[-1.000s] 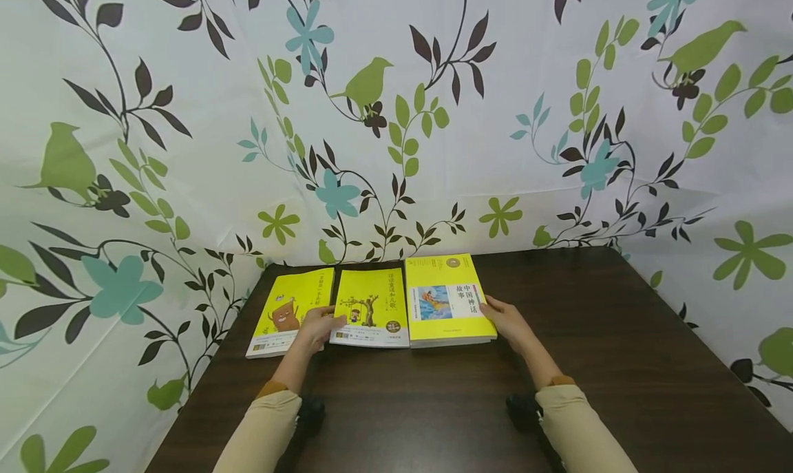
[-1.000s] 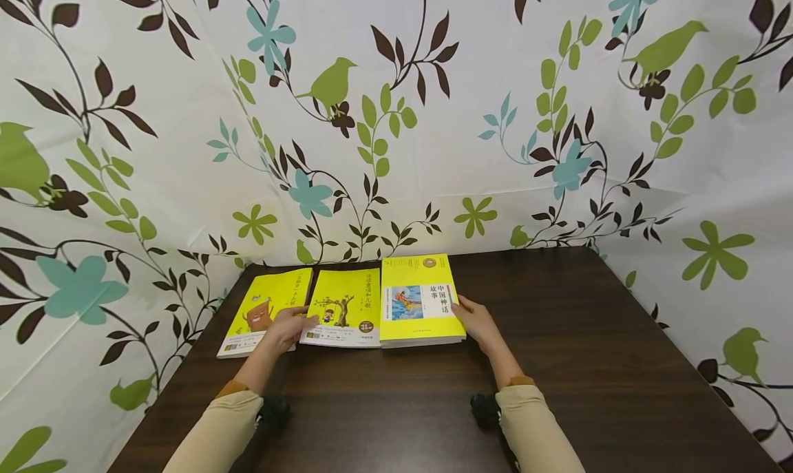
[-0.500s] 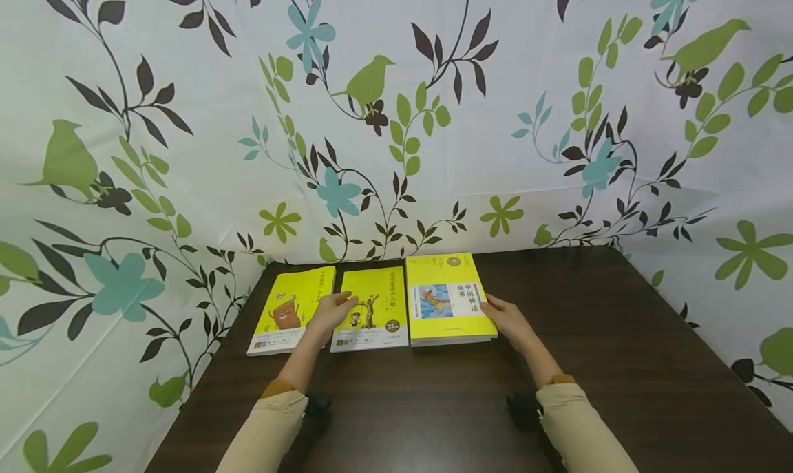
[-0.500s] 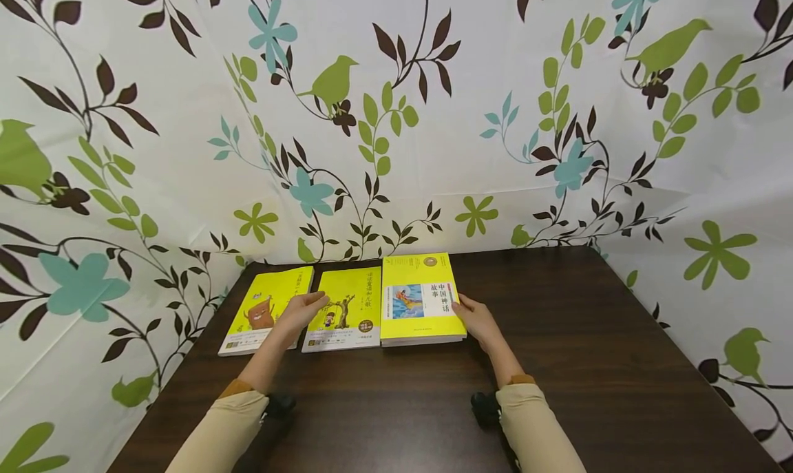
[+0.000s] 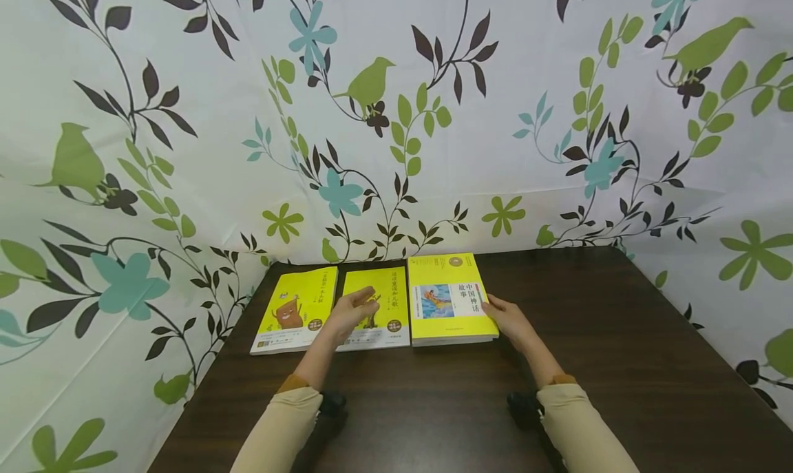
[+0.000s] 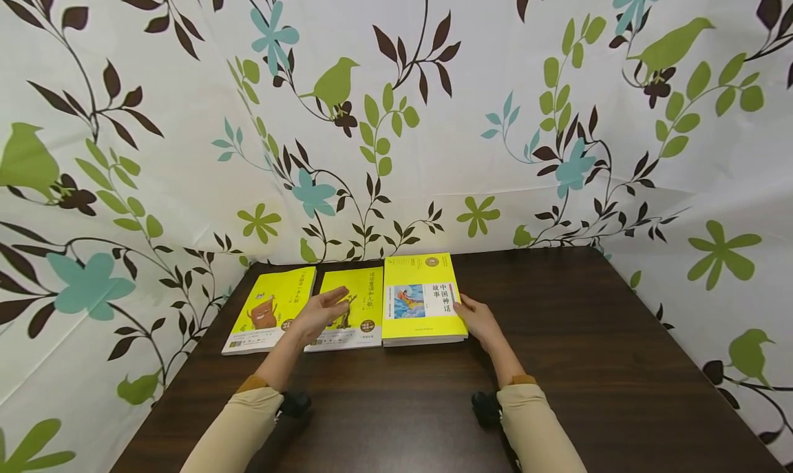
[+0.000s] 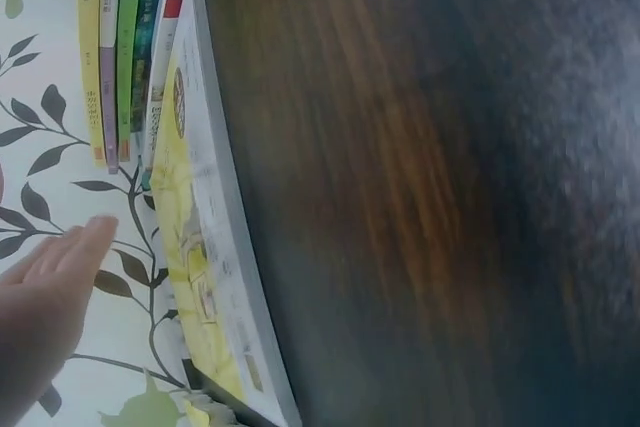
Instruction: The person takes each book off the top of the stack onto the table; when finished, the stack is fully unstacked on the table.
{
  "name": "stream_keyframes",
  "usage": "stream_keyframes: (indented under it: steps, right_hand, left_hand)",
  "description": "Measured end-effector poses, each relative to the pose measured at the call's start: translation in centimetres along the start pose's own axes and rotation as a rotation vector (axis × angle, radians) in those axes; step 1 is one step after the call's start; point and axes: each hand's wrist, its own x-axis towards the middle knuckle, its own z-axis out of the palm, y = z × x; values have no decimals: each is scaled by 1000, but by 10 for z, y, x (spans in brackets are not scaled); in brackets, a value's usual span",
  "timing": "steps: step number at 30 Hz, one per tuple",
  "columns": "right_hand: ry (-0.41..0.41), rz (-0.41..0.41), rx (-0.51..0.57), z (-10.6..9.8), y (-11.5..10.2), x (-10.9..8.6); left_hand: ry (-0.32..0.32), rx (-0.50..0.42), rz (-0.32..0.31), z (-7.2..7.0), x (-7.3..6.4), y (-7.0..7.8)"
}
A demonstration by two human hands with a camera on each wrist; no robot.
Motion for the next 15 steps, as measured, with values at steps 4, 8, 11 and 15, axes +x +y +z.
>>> stream_keyframes:
  steps: [4,8,11,15]
  right_hand:
    - [-2,1,1,-1,1,0]
    - [-2,-6,0,-1,1,0]
    - [3,-8,1,-1,1,-1]
    - [21,3,8,1,1,0]
  left_hand:
    - [-2,-118,-15,6,4,-2]
    - [6,-229,-26,14,9,-1]
    - [5,-246,-33,18,12,-2]
    - [-9,-238,-43,24,16,-5]
